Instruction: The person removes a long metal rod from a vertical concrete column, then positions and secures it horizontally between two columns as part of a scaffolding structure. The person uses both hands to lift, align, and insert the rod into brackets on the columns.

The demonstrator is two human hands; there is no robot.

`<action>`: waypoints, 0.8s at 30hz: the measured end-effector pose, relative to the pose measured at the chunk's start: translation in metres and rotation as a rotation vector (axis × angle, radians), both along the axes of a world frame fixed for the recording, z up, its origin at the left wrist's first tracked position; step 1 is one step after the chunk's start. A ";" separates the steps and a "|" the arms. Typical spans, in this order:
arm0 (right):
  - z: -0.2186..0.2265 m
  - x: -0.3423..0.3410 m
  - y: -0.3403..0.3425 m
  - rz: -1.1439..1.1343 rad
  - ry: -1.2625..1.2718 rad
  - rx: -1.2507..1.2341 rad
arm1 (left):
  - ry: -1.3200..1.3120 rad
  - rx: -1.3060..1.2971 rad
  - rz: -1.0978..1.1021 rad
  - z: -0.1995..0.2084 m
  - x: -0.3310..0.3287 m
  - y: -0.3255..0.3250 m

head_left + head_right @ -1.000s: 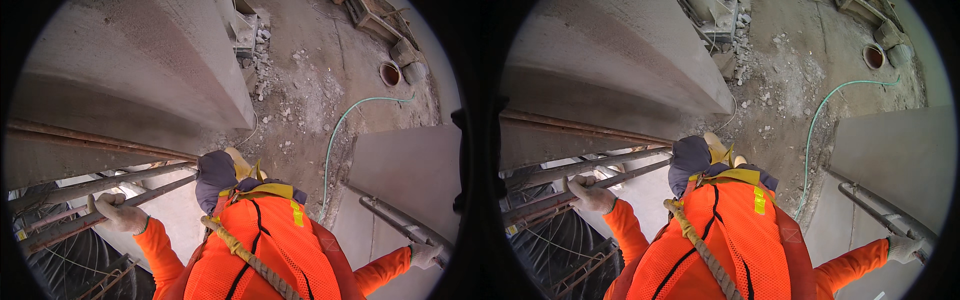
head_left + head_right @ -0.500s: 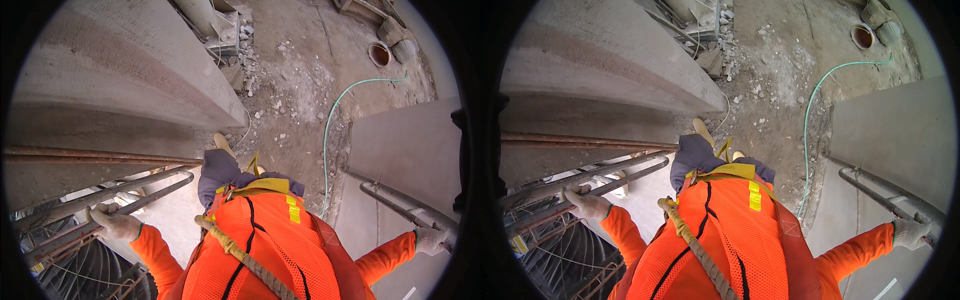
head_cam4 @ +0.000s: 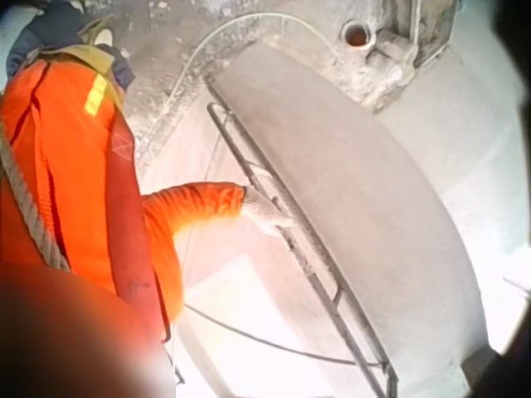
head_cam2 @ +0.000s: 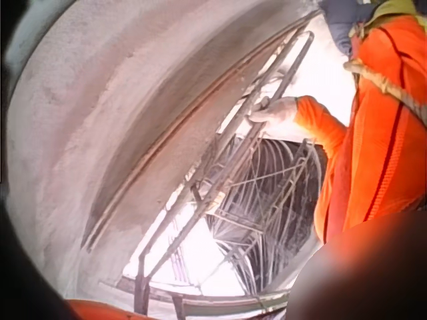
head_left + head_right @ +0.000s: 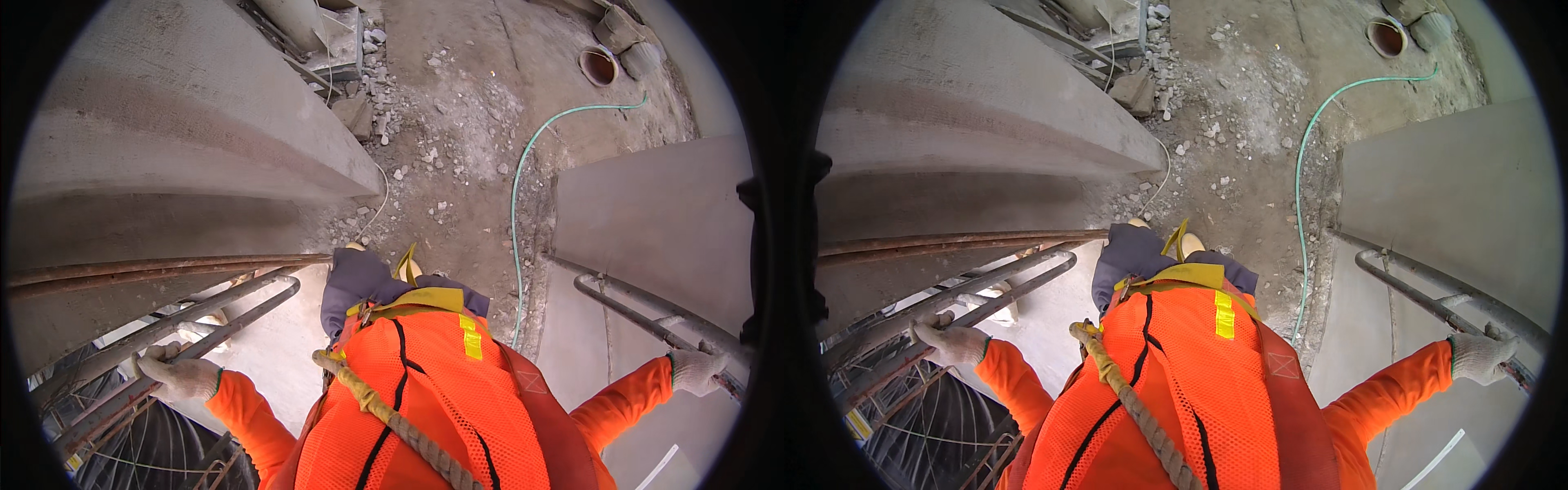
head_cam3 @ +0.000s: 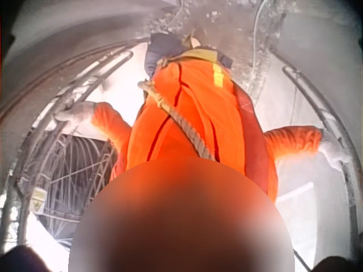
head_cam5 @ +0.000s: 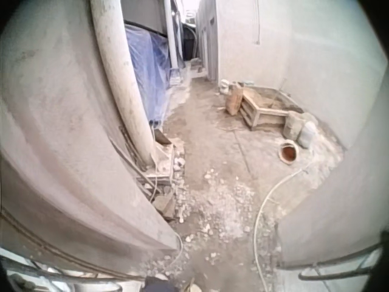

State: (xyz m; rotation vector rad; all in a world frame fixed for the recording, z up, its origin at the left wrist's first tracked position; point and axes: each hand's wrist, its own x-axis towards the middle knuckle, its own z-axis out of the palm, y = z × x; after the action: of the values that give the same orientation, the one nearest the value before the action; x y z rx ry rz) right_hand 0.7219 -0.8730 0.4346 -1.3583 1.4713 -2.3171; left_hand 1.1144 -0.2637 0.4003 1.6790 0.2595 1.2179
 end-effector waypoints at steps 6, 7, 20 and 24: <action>-0.002 0.005 -0.005 0.004 -0.056 -0.055 | 0.008 -0.021 -0.014 0.000 0.000 0.002; -0.003 0.003 -0.006 -0.001 -0.037 -0.050 | 0.008 -0.034 -0.004 -0.001 0.001 0.003; -0.005 -0.004 -0.006 0.023 -0.018 -0.045 | 0.015 0.016 -0.025 -0.006 0.000 0.020; -0.006 -0.006 -0.005 0.023 -0.038 -0.046 | 0.015 0.008 -0.020 -0.008 0.000 0.025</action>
State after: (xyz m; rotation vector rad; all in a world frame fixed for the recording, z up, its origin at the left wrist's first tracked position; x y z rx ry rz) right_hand 0.7157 -0.8784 0.4283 -1.3268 1.3922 -2.3633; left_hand 1.1149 -0.2391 0.3922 1.6947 0.2469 1.1939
